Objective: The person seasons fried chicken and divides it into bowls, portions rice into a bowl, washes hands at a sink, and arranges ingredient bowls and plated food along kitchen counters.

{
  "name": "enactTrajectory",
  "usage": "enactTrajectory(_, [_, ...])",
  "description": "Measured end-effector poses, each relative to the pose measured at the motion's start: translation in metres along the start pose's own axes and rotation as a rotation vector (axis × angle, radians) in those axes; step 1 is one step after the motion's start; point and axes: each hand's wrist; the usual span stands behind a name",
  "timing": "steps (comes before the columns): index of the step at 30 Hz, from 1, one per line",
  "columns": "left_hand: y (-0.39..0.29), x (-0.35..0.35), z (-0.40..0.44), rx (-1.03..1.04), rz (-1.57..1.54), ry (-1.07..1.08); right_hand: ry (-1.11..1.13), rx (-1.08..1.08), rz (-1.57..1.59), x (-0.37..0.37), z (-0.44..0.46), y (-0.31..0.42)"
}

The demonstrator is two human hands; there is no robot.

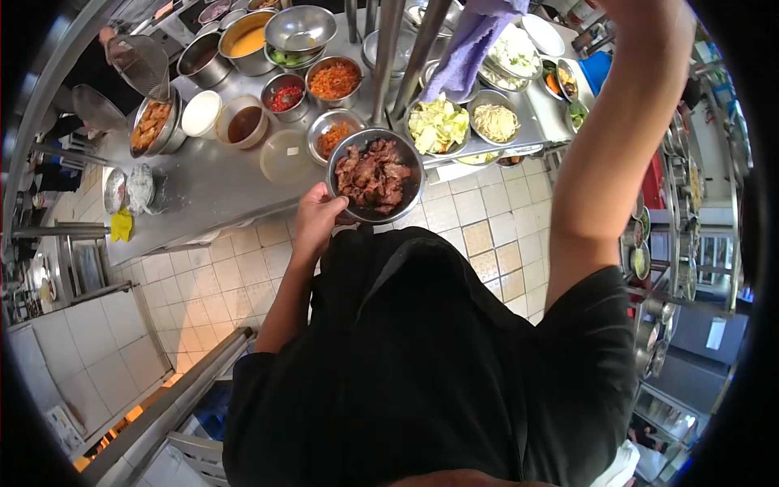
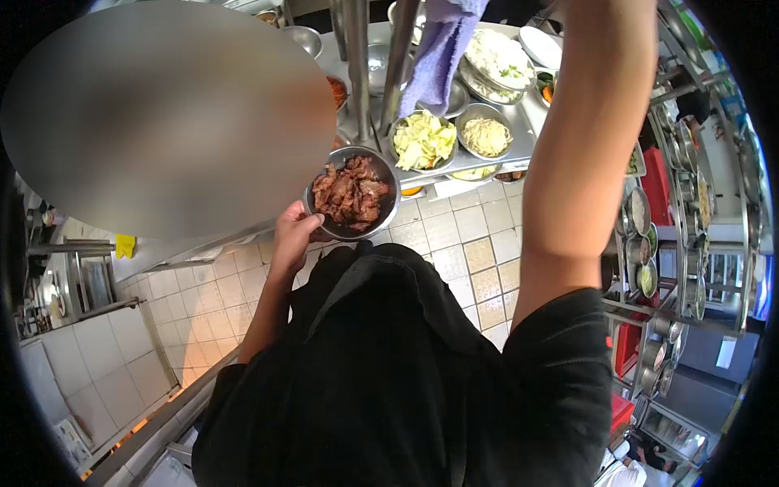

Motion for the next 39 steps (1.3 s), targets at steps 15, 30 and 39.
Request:
enactTrajectory(15, [0.016,0.109,0.025,-0.009,0.249,0.387,-1.074,1.026,0.082,0.07,-0.292,0.042])
enactTrajectory(30, [0.033,0.171,0.024,-0.09,0.215,0.528,-0.921,1.271,-0.416,0.048,-0.361,0.051])
enactTrajectory(39, [0.05,0.206,0.032,-0.153,0.174,0.572,-0.562,0.953,-0.834,0.042,-0.392,0.037])
Point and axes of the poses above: each hand's wrist, its own z-axis towards the middle knuckle, its own x-axis out of the palm, y = z × x, and after that the axes turned 11 degrees about -y, right-handed
